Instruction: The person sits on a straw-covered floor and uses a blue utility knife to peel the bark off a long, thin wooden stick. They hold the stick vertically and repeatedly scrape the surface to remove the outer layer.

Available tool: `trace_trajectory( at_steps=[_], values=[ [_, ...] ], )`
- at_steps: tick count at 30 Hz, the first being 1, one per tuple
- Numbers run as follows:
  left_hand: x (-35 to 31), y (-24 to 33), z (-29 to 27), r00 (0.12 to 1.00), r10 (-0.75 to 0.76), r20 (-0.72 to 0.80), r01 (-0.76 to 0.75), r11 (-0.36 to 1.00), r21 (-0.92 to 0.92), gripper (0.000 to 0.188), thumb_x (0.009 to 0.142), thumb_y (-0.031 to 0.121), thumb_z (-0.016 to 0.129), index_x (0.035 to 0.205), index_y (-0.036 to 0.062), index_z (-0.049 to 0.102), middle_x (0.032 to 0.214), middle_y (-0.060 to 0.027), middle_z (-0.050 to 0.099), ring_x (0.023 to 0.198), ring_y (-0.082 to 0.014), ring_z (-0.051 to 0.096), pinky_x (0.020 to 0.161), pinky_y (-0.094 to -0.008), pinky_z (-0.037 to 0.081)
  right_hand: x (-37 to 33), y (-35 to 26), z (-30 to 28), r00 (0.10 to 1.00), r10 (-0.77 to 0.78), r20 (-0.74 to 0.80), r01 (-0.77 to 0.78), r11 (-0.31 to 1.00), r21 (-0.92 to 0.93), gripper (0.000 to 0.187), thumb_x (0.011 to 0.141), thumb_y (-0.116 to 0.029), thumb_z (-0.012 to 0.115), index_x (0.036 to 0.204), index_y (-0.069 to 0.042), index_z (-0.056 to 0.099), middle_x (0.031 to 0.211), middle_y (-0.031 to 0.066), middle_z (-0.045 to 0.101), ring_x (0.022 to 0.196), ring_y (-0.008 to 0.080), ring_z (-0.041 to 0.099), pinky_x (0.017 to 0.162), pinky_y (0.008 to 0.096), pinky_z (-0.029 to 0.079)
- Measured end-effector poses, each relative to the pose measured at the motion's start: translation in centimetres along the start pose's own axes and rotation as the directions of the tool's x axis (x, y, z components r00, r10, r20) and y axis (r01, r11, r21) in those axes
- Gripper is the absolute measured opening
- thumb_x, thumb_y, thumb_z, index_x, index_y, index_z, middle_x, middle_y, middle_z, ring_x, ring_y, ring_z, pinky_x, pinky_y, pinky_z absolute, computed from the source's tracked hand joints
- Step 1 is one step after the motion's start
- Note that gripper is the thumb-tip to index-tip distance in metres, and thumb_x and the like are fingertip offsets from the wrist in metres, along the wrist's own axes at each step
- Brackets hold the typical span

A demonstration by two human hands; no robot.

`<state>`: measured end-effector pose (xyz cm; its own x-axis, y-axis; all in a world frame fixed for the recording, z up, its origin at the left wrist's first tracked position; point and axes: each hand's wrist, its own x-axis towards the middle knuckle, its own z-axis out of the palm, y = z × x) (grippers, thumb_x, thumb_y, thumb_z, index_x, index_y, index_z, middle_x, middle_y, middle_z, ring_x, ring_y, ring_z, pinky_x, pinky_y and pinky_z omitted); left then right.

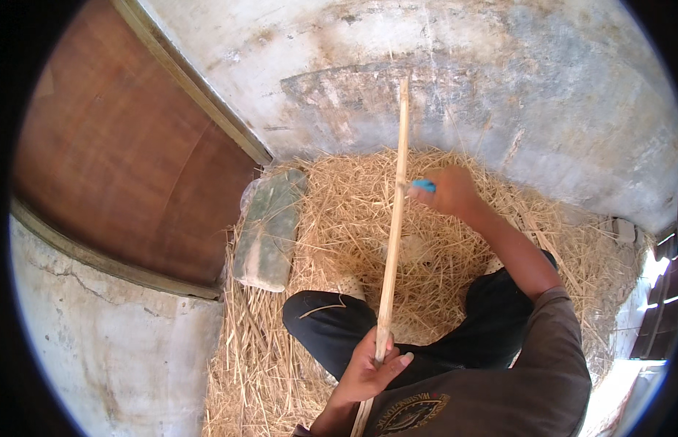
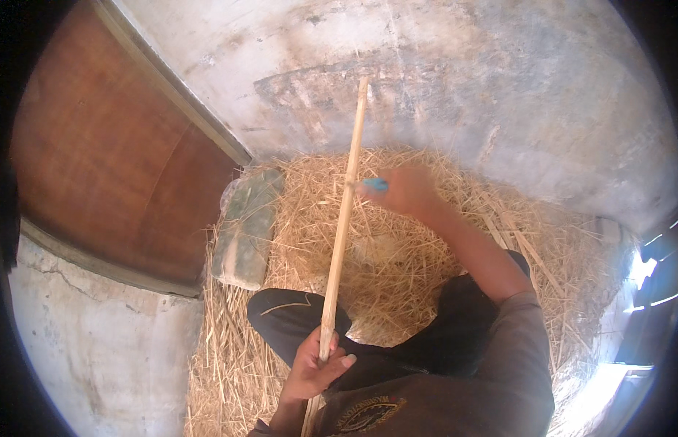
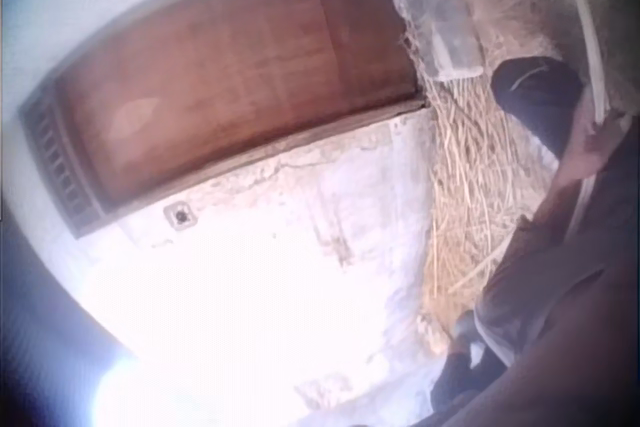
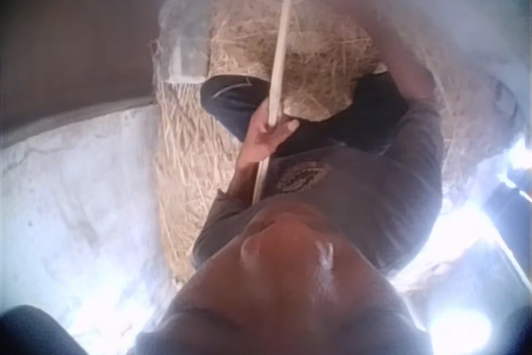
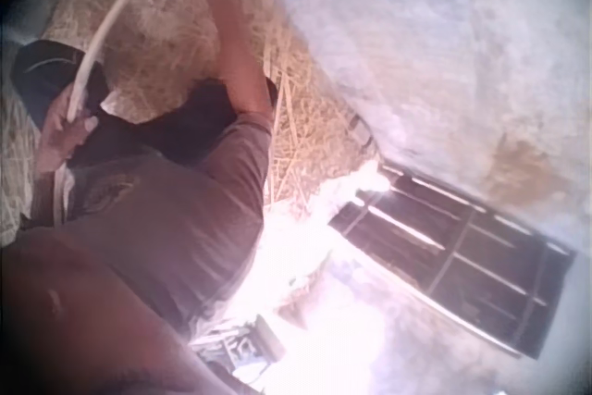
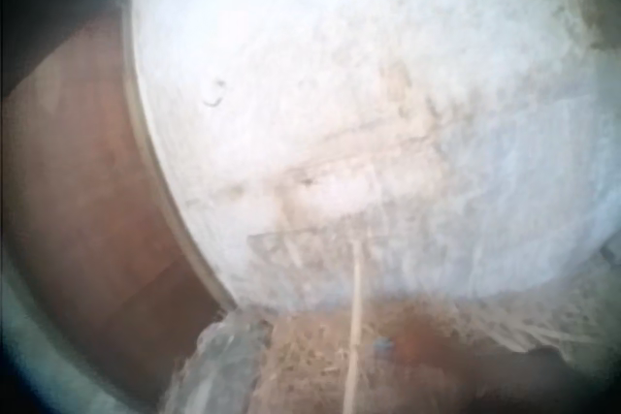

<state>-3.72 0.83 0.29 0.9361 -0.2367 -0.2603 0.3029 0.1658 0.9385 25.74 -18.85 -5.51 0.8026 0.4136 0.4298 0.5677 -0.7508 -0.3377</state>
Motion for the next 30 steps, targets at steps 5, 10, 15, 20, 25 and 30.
trace_trajectory(
  at_steps=[5, 10, 15, 20, 25, 30],
  values=[
    [-0.3, -0.2, 0.1, 0.999, -0.016, 0.045, 0.019, 0.998, -0.052, 0.031, 0.085, -0.011, 0.058, 0.090, 0.0116, 0.038, 0.068, 0.0072, 0.031, 0.059, -0.0004, 0.030, 0.060, -0.0165, 0.034, 3.1, 3.0, -1.5, 0.997, 0.068, 0.029, -0.065, 0.993, -0.101, 0.078, 0.081, -0.078, 0.039, 0.058, -0.007, 0.060, 0.046, 0.0043, 0.048, 0.046, 0.0194, 0.053, 0.044, 0.0373, 0.042],
    [-0.9, -0.6, 1.1, 0.997, -0.007, 0.080, 0.015, 0.995, -0.101, 0.029, 0.088, -0.010, 0.056, 0.088, 0.0115, 0.036, 0.065, 0.0076, 0.029, 0.055, -0.0006, 0.027, 0.052, -0.0180, 0.026, 7.5, 7.2, -3.0, 0.930, 0.367, 0.026, -0.359, 0.921, -0.153, 0.080, 0.083, -0.077, 0.036, 0.066, -0.005, 0.065, 0.050, 0.0049, 0.052, 0.052, 0.0197, 0.057, 0.048, 0.0376, 0.046],
    [-1.9, -1.7, 0.5, 0.990, -0.060, 0.124, 0.077, 0.988, -0.135, 0.031, 0.085, -0.014, 0.057, 0.094, 0.0120, 0.042, 0.072, 0.0068, 0.036, 0.062, -0.0005, 0.037, 0.069, -0.0186, 0.042, 9.8, 12.0, -3.0, 0.914, 0.375, -0.157, -0.404, 0.884, -0.237, 0.084, 0.084, -0.077, 0.033, 0.070, -0.002, 0.066, 0.057, 0.0093, 0.059, 0.059, 0.0247, 0.061, 0.056, 0.0420, 0.048],
    [-6.9, -2.4, 0.9, 0.945, -0.270, 0.186, 0.325, 0.842, -0.431, 0.059, 0.087, 0.012, 0.064, 0.138, 0.0038, 0.036, 0.106, 0.0009, 0.043, 0.101, -0.0083, 0.044, 0.087, -0.0250, 0.039, 6.7, 21.2, -3.7, 0.655, 0.750, -0.095, -0.752, 0.659, 0.013, 0.089, 0.080, -0.081, 0.033, 0.059, 0.001, 0.062, 0.066, 0.0191, 0.063, 0.064, 0.0326, 0.062, 0.064, 0.0457, 0.048],
    [-0.5, 0.5, -0.8, 0.992, -0.082, -0.095, 0.094, 0.986, 0.135, 0.020, 0.090, 0.012, 0.064, 0.092, 0.0096, 0.045, 0.069, 0.0082, 0.040, 0.059, 0.0005, 0.038, 0.051, -0.0167, 0.031, -0.2, 10.0, -1.9, 0.835, 0.526, 0.163, -0.512, 0.850, -0.121, 0.080, 0.082, -0.075, 0.043, 0.054, -0.001, 0.057, 0.056, 0.0152, 0.058, 0.053, 0.0277, 0.058, 0.056, 0.0437, 0.045],
    [2.1, 1.2, -1.1, 0.990, -0.041, -0.135, 0.050, 0.997, 0.060, 0.014, 0.093, 0.013, 0.058, 0.092, 0.0092, 0.045, 0.067, 0.0072, 0.042, 0.052, 0.0006, 0.036, 0.045, -0.0172, 0.028, -4.6, -5.1, -5.1, 0.955, 0.013, 0.297, -0.088, 0.966, 0.242, 0.067, 0.079, -0.069, 0.056, 0.056, -0.007, 0.056, 0.048, 0.0105, 0.049, 0.046, 0.0272, 0.054, 0.046, 0.0380, 0.041]
  ],
)
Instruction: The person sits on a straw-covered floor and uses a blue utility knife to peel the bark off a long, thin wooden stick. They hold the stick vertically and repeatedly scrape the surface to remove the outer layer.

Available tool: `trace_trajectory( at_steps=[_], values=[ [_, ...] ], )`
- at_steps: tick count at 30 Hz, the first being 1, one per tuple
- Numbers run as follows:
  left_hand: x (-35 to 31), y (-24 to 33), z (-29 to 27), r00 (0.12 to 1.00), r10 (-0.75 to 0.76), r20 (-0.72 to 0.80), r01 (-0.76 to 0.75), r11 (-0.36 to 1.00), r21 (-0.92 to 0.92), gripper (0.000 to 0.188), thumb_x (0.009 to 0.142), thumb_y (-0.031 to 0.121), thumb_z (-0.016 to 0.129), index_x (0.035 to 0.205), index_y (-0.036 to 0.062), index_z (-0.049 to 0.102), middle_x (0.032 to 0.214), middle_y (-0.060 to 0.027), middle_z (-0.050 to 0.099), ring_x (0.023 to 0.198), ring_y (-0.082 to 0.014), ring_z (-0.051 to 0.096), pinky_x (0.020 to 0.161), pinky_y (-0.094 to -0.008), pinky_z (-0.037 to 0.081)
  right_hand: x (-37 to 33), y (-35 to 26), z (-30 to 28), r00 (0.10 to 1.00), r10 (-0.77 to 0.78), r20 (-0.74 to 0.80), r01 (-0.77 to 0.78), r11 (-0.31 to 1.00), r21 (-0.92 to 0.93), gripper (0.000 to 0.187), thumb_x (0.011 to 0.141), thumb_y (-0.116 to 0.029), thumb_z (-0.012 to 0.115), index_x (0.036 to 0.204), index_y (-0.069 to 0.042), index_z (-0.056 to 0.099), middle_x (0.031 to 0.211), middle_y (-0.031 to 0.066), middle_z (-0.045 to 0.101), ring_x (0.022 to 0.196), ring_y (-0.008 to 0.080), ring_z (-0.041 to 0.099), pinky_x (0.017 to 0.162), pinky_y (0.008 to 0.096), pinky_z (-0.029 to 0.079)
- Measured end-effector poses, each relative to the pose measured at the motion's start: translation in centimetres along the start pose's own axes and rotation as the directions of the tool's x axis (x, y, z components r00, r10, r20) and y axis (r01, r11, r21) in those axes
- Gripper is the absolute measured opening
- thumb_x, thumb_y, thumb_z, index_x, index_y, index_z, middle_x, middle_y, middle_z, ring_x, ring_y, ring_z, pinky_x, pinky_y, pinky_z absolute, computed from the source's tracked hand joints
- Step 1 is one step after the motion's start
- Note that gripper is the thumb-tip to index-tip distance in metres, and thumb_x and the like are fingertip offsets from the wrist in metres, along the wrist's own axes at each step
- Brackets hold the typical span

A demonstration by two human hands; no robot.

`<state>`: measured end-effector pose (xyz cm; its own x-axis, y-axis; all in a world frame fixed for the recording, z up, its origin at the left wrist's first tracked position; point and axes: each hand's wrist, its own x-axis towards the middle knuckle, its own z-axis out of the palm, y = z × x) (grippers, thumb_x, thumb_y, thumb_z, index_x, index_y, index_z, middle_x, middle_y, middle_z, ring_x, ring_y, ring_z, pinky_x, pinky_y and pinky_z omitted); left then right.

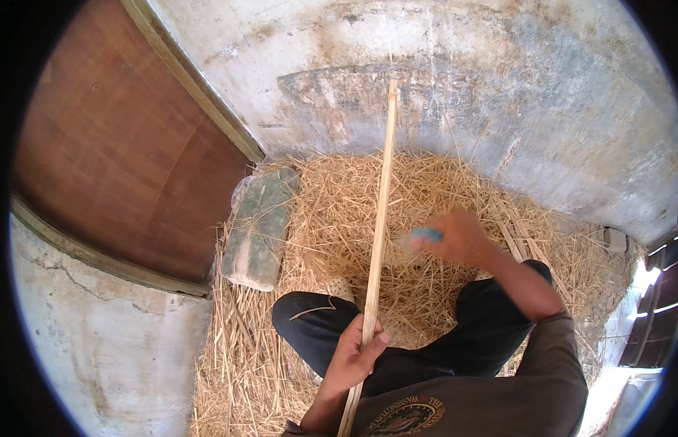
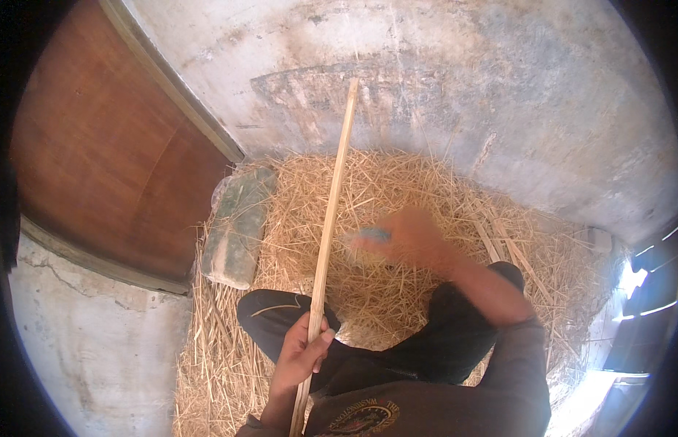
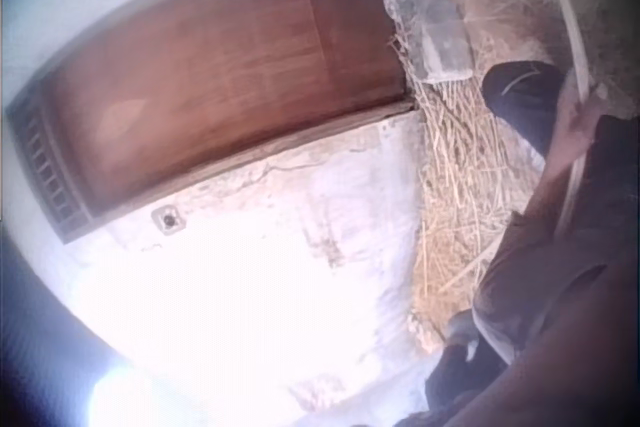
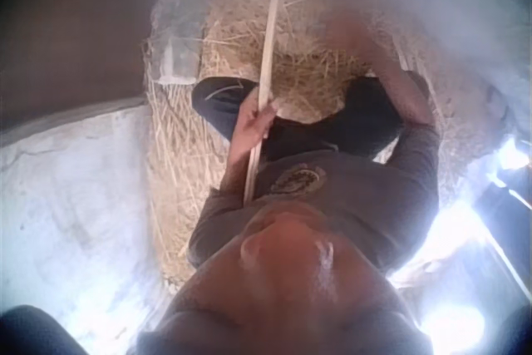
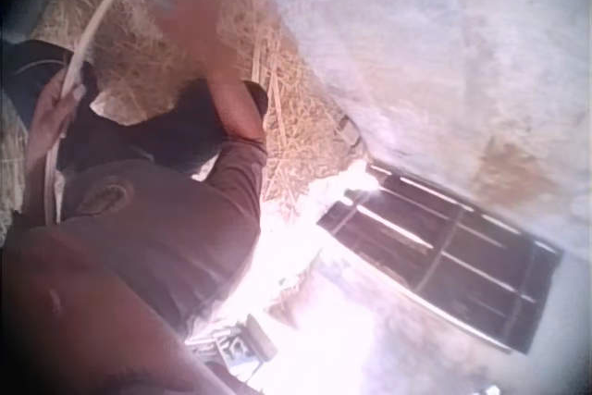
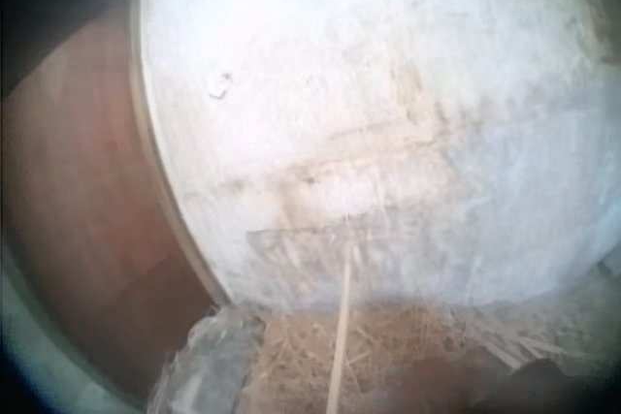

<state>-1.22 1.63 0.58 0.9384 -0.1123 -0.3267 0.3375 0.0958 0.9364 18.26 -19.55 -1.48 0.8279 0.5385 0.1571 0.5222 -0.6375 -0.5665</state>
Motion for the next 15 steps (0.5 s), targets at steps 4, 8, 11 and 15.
trace_trajectory(
  at_steps=[4, 8, 11, 15],
  values=[
    [0.4, 0.1, 0.6, 1.000, -0.007, 0.022, 0.007, 1.000, -0.004, 0.014, 0.093, 0.010, 0.059, 0.092, 0.0091, 0.045, 0.069, 0.0070, 0.041, 0.057, 0.0004, 0.036, 0.049, -0.0169, 0.028, -3.8, -3.9, 2.1, 0.967, -0.253, 0.026, 0.254, 0.965, -0.061, 0.062, 0.074, -0.070, 0.061, 0.057, -0.010, 0.058, 0.046, 0.0090, 0.050, 0.041, 0.0274, 0.053, 0.041, 0.0384, 0.041],
    [0.2, -0.6, 1.5, 0.988, 0.145, 0.047, -0.147, 0.988, 0.040, 0.016, 0.091, 0.009, 0.060, 0.095, 0.0093, 0.044, 0.067, 0.0061, 0.043, 0.051, -0.0001, 0.037, 0.044, -0.0170, 0.028, -1.8, -2.2, 3.3, 0.997, -0.067, -0.045, 0.068, 0.997, 0.032, 0.062, 0.073, -0.069, 0.062, 0.055, -0.011, 0.057, 0.044, 0.0089, 0.049, 0.039, 0.0272, 0.053, 0.039, 0.0373, 0.040],
    [-0.3, -0.4, 1.2, 0.990, 0.133, 0.039, -0.135, 0.989, 0.061, 0.020, 0.089, 0.007, 0.062, 0.096, 0.0097, 0.044, 0.069, 0.0059, 0.042, 0.052, 0.0003, 0.038, 0.045, -0.0164, 0.030, -0.7, -2.1, 3.4, 0.997, -0.065, -0.029, 0.064, 0.997, -0.042, 0.061, 0.072, -0.070, 0.063, 0.054, -0.011, 0.056, 0.044, 0.0077, 0.049, 0.040, 0.0264, 0.055, 0.038, 0.0355, 0.040],
    [-0.7, -0.3, 1.6, 0.980, 0.196, -0.024, -0.194, 0.978, 0.082, 0.026, 0.086, 0.000, 0.063, 0.096, 0.0100, 0.042, 0.073, 0.0063, 0.039, 0.062, 0.0000, 0.037, 0.054, -0.0159, 0.031, -2.1, -4.0, 3.6, 0.945, -0.319, -0.068, 0.314, 0.946, -0.081, 0.061, 0.073, -0.068, 0.062, 0.054, -0.010, 0.056, 0.043, 0.0073, 0.048, 0.038, 0.0263, 0.052, 0.038, 0.0364, 0.038]
  ],
)
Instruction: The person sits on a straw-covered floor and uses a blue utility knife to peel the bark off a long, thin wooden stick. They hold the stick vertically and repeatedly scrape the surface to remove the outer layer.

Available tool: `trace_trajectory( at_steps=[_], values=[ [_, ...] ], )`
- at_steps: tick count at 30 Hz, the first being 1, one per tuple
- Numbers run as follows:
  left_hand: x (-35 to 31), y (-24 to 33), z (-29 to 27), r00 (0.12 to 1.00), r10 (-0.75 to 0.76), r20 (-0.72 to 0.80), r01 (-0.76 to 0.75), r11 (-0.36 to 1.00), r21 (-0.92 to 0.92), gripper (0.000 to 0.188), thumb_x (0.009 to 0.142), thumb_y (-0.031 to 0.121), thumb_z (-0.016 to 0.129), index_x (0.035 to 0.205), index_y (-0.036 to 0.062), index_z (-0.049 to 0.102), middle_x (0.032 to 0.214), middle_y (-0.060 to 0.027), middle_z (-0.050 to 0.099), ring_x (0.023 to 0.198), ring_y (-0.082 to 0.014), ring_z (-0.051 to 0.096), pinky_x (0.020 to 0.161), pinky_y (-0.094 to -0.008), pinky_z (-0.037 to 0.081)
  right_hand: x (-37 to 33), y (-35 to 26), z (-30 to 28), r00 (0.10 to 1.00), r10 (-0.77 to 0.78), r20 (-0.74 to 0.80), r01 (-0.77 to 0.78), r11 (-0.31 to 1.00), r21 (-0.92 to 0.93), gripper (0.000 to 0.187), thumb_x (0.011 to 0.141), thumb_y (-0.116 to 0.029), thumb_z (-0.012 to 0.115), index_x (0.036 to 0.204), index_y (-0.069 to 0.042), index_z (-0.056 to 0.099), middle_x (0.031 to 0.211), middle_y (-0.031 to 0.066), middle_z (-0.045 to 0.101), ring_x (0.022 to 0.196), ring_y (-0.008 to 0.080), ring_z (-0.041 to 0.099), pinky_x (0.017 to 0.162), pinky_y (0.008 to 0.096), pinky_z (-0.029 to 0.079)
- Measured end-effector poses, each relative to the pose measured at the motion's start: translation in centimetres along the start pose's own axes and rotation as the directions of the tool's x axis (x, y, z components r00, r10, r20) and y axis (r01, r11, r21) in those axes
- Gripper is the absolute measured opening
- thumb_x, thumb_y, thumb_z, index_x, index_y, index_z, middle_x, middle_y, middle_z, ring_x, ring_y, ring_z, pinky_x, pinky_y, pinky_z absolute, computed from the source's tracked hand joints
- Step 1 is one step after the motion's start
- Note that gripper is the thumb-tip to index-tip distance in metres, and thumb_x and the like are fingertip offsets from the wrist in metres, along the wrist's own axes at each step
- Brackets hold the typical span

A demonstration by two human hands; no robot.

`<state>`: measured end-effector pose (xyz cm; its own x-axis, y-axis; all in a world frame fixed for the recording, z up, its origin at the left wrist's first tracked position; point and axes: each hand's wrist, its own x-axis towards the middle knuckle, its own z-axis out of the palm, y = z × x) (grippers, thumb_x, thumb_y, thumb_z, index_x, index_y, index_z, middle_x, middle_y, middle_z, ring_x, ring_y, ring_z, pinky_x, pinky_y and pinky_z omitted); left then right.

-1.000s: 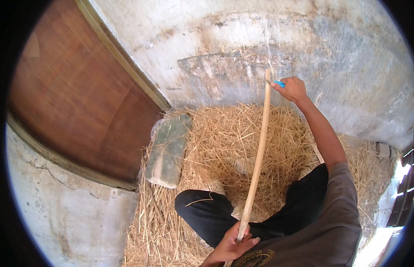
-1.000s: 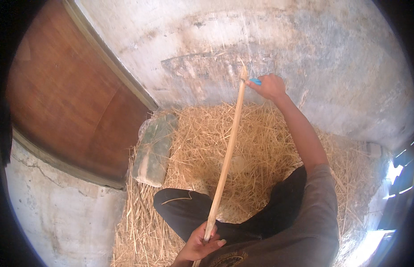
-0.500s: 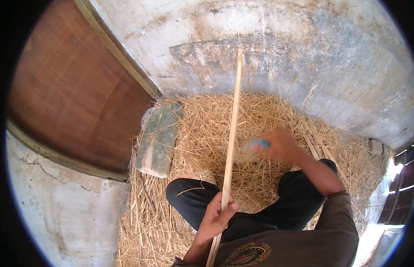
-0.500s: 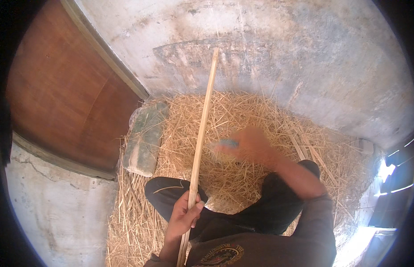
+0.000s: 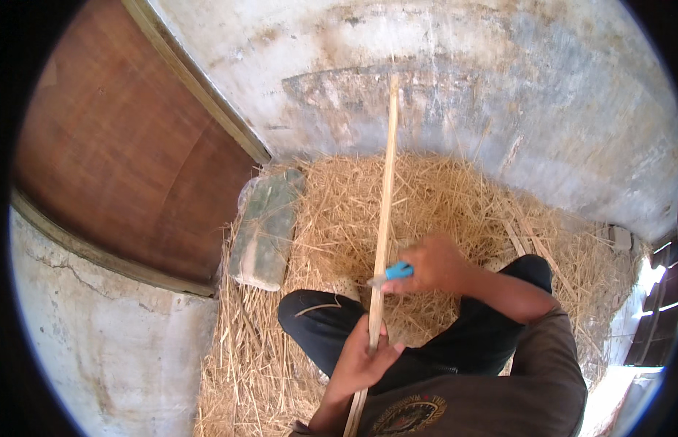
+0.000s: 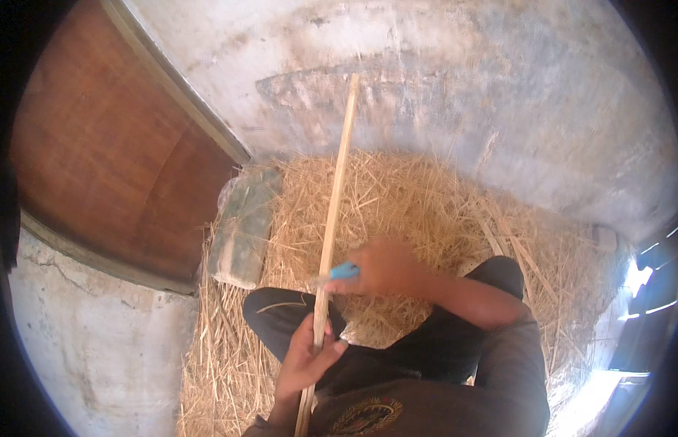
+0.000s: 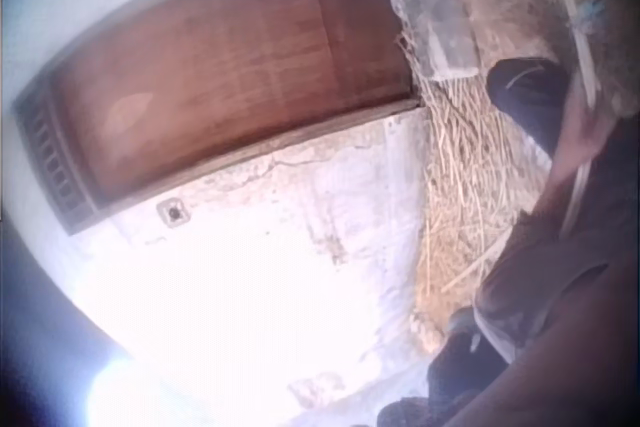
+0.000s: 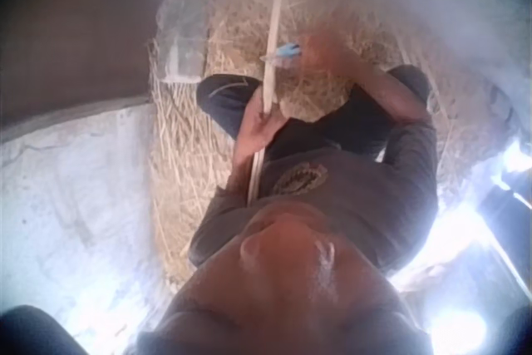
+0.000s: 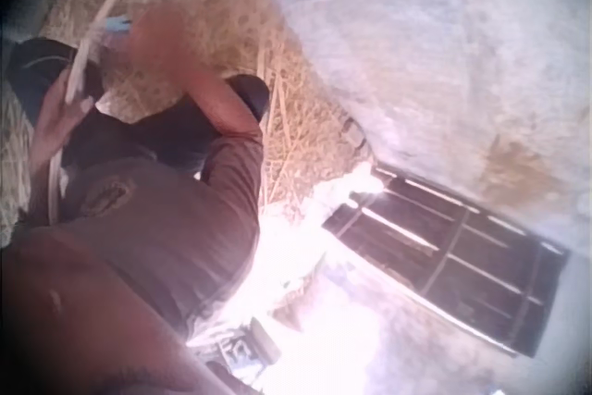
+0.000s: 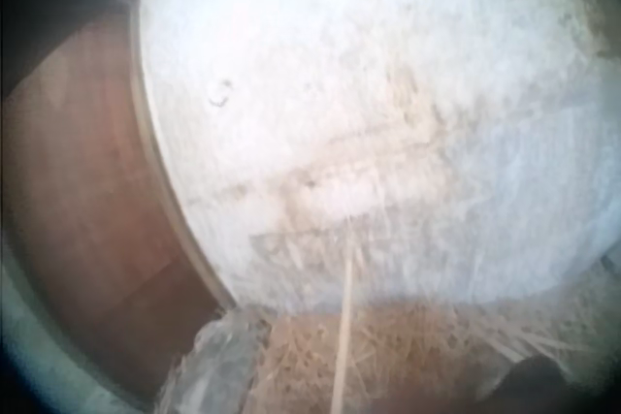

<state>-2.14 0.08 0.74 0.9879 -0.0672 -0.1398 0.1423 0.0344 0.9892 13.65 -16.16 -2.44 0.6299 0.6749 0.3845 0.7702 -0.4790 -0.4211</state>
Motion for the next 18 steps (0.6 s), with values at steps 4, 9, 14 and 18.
trace_trajectory(
  at_steps=[4, 9, 14, 18],
  values=[
    [0.1, 0.5, -0.2, 0.995, -0.034, 0.090, 0.042, 0.995, -0.088, 0.030, 0.084, -0.005, 0.064, 0.098, 0.0078, 0.040, 0.080, 0.0046, 0.037, 0.067, 0.0000, 0.035, 0.057, -0.0152, 0.030, 2.4, 4.6, 1.0, 0.978, 0.130, -0.165, -0.145, 0.986, -0.087, 0.065, 0.076, -0.070, 0.057, 0.054, -0.009, 0.055, 0.042, 0.0073, 0.046, 0.037, 0.0251, 0.048, 0.038, 0.0388, 0.038],
    [-2.1, -0.8, -0.2, 0.973, -0.115, 0.200, 0.138, 0.985, -0.105, 0.032, 0.083, -0.005, 0.065, 0.096, 0.0093, 0.039, 0.068, 0.0064, 0.033, 0.057, -0.0007, 0.032, 0.051, -0.0178, 0.025, 3.7, 9.2, -1.6, 0.900, 0.431, -0.059, -0.435, 0.887, -0.156, 0.067, 0.079, -0.071, 0.052, 0.054, -0.009, 0.056, 0.042, 0.0076, 0.044, 0.037, 0.0240, 0.048, 0.039, 0.0388, 0.038],
    [-2.4, -1.0, -1.0, 0.986, -0.089, 0.139, 0.104, 0.989, -0.103, 0.033, 0.082, -0.006, 0.065, 0.095, 0.0095, 0.039, 0.067, 0.0059, 0.034, 0.056, -0.0010, 0.031, 0.049, -0.0183, 0.024, 1.1, 3.5, 0.4, 0.996, 0.073, -0.054, -0.075, 0.996, -0.047, 0.067, 0.080, -0.071, 0.052, 0.053, -0.009, 0.057, 0.041, 0.0071, 0.044, 0.037, 0.0224, 0.048, 0.039, 0.0377, 0.037],
    [-2.9, -0.4, -1.0, 0.978, -0.114, 0.176, 0.128, 0.990, -0.067, 0.034, 0.082, -0.006, 0.062, 0.098, 0.0103, 0.038, 0.064, 0.0070, 0.033, 0.055, -0.0008, 0.031, 0.052, -0.0180, 0.027, 3.8, 8.9, 0.0, 0.945, 0.273, -0.179, -0.299, 0.944, -0.142, 0.070, 0.078, -0.074, 0.051, 0.051, -0.009, 0.054, 0.040, 0.0064, 0.042, 0.037, 0.0231, 0.047, 0.039, 0.0384, 0.037]
  ],
)
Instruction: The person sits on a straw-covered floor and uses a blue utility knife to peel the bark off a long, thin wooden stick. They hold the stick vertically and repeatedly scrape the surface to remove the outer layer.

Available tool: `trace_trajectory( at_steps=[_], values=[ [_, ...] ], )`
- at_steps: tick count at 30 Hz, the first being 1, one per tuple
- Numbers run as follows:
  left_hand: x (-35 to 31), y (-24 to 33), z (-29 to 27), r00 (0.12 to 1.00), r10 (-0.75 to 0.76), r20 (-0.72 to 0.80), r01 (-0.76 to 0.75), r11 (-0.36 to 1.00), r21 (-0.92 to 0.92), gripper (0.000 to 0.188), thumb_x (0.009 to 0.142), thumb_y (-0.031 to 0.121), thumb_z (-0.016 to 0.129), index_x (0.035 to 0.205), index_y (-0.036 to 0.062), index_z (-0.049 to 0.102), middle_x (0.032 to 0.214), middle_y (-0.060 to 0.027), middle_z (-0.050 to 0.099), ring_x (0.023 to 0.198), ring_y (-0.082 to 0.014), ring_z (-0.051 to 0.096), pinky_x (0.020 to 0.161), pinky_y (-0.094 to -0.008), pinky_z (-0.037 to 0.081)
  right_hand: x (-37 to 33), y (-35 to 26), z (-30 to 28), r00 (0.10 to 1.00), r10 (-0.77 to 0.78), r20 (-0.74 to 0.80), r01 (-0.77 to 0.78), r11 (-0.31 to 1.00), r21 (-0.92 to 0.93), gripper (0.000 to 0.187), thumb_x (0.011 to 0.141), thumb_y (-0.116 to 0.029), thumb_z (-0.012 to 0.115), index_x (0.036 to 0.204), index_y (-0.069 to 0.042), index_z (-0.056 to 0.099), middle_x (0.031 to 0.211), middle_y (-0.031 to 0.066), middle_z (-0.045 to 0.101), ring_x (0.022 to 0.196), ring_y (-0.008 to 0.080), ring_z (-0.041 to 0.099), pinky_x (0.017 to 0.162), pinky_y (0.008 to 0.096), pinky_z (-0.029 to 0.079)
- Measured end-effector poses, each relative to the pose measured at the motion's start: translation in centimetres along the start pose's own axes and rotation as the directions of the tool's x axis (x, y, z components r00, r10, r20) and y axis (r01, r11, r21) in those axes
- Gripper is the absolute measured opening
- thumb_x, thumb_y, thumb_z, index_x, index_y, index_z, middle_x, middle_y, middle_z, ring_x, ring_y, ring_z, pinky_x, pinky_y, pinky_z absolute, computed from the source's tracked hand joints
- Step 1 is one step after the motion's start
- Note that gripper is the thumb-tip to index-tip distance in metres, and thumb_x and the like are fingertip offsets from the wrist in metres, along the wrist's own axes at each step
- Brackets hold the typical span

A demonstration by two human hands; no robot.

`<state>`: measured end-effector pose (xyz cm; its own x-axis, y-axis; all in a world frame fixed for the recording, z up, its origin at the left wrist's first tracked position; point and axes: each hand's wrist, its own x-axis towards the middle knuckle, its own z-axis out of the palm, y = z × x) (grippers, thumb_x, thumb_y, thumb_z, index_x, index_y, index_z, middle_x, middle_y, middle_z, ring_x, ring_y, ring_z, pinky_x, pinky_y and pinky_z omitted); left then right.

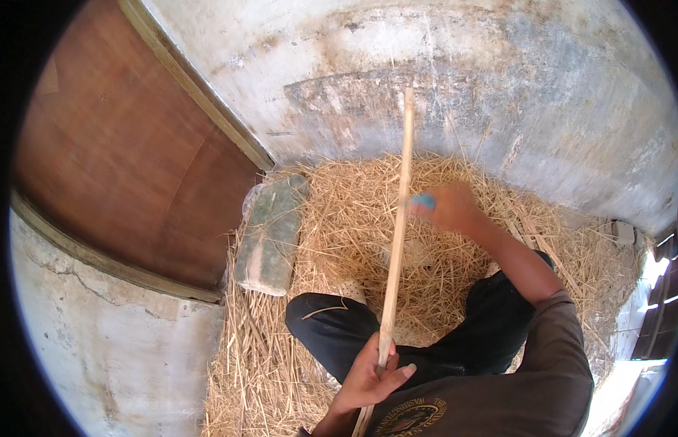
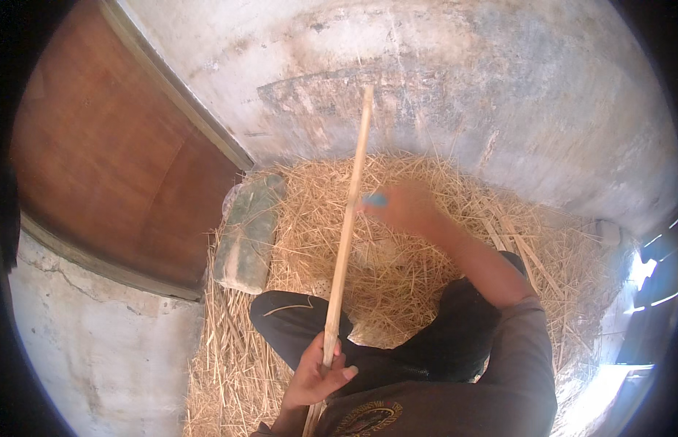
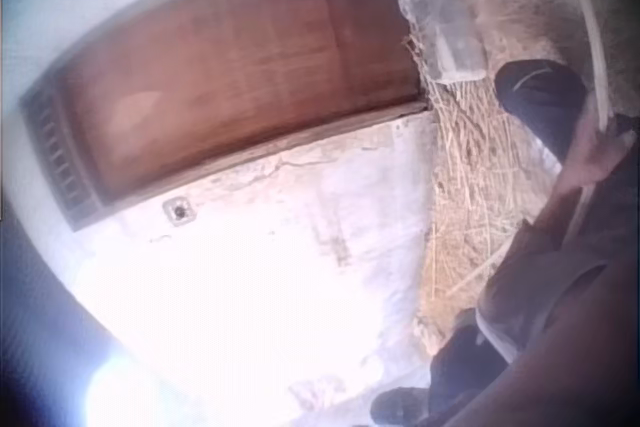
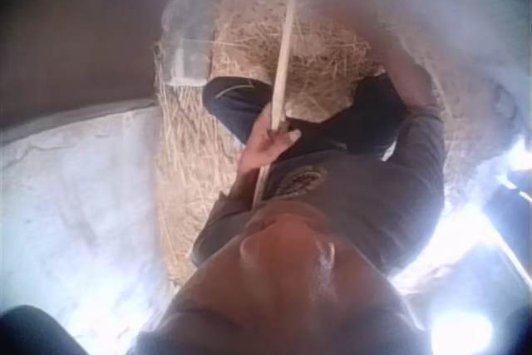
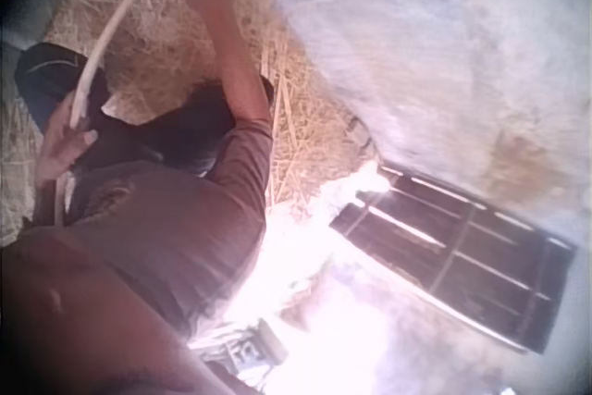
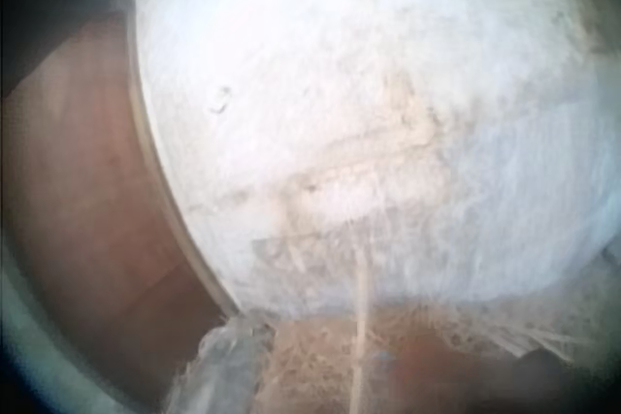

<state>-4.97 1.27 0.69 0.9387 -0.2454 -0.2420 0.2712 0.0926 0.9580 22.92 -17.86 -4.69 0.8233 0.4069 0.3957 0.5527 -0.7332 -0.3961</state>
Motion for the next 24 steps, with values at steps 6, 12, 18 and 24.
trace_trajectory(
  at_steps=[6, 12, 18, 24],
  values=[
    [0.1, -0.2, 0.3, 0.996, -0.036, 0.075, 0.037, 0.999, -0.009, 0.036, 0.082, -0.007, 0.063, 0.100, 0.0107, 0.037, 0.068, 0.0054, 0.035, 0.058, -0.0013, 0.033, 0.053, -0.0181, 0.028, 3.0, 6.0, -1.1, 0.996, 0.073, 0.054, -0.061, 0.978, -0.201, 0.073, 0.083, -0.074, 0.043, 0.057, -0.008, 0.060, 0.043, 0.0062, 0.045, 0.042, 0.0222, 0.050, 0.044, 0.0387, 0.042],
    [-1.1, 0.0, 1.0, 0.996, 0.024, 0.086, -0.031, 0.996, 0.089, 0.032, 0.083, 0.000, 0.068, 0.094, 0.0077, 0.039, 0.068, 0.0066, 0.035, 0.053, 0.0001, 0.033, 0.048, -0.0173, 0.026, 7.4, 10.3, -2.1, 0.934, 0.356, 0.016, -0.349, 0.923, -0.164, 0.077, 0.086, -0.074, 0.034, 0.063, -0.007, 0.064, 0.050, 0.0043, 0.054, 0.049, 0.0197, 0.056, 0.050, 0.0386, 0.047],
    [-4.1, -3.3, 1.4, 0.946, -0.280, 0.163, 0.308, 0.935, -0.178, 0.031, 0.084, 0.003, 0.067, 0.101, 0.0102, 0.042, 0.077, 0.0055, 0.040, 0.067, -0.0035, 0.041, 0.063, -0.0216, 0.035, 7.9, 17.1, -4.1, 0.739, 0.594, -0.318, -0.625, 0.780, 0.005, 0.080, 0.087, -0.073, 0.032, 0.068, -0.003, 0.066, 0.064, 0.0106, 0.064, 0.064, 0.0237, 0.065, 0.062, 0.0413, 0.050],
    [-0.2, 0.5, -0.3, 0.991, -0.132, -0.028, 0.128, 0.984, -0.125, 0.022, 0.088, 0.009, 0.065, 0.094, 0.0099, 0.044, 0.068, 0.0068, 0.042, 0.056, -0.0007, 0.040, 0.048, -0.0169, 0.032, 2.0, 15.1, -3.2, 0.786, 0.618, -0.020, -0.612, 0.771, -0.177, 0.085, 0.086, -0.075, 0.033, 0.062, 0.002, 0.060, 0.060, 0.0135, 0.058, 0.062, 0.0240, 0.060, 0.060, 0.0405, 0.047]
  ],
)
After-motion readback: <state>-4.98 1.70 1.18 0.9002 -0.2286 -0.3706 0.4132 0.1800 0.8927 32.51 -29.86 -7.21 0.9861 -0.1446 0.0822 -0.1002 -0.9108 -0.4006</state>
